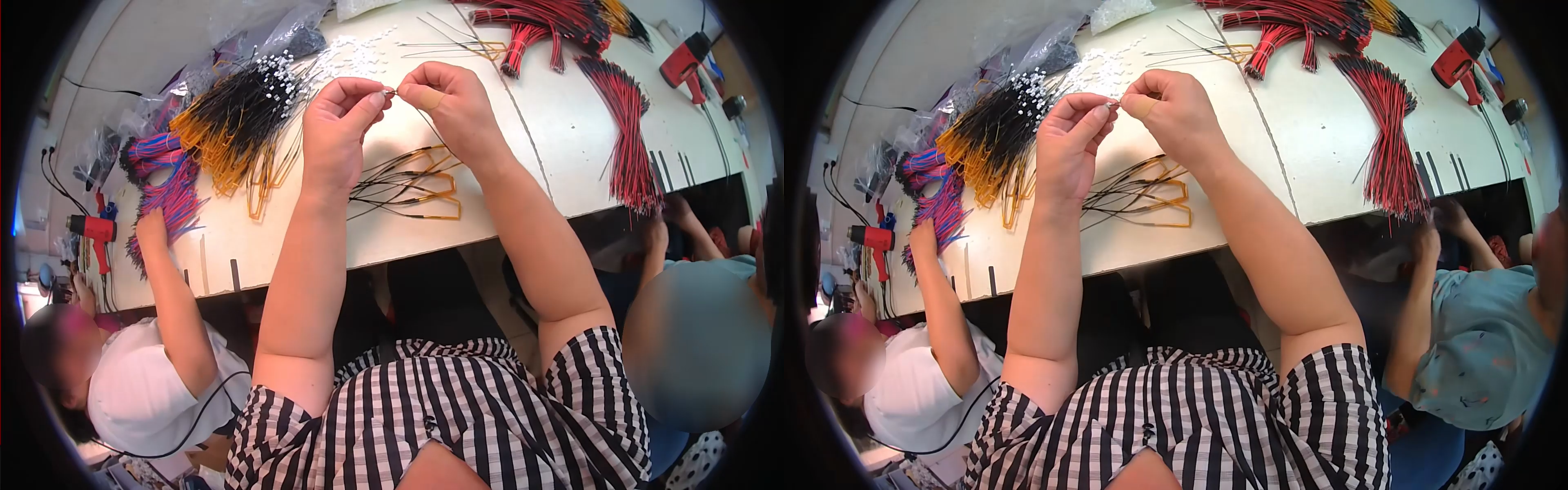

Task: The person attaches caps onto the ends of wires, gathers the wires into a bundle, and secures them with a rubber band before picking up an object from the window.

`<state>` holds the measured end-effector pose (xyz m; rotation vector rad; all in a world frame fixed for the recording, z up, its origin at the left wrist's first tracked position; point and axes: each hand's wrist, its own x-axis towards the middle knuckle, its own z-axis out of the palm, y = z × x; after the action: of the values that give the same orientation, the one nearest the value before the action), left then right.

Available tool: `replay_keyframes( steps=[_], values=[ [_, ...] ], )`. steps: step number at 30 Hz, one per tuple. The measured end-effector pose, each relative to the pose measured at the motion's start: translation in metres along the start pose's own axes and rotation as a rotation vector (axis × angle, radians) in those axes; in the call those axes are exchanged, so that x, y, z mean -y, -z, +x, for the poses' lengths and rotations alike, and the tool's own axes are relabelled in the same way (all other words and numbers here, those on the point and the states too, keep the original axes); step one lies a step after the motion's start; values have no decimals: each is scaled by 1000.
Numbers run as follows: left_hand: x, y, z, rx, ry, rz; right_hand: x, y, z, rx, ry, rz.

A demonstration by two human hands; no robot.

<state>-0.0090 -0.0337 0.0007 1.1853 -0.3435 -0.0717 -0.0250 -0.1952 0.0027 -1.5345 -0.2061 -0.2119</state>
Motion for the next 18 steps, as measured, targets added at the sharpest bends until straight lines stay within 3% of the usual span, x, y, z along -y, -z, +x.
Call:
replay_keyframes(
  steps=[15, 18],
  values=[
    [1, -12, -3, -64, -172, 298, -1, 0, 1, 6, -46, 202],
    [2, -9, -2, -43, -103, 137, -1, 0, 1, -9, -31, 204]
  ],
)
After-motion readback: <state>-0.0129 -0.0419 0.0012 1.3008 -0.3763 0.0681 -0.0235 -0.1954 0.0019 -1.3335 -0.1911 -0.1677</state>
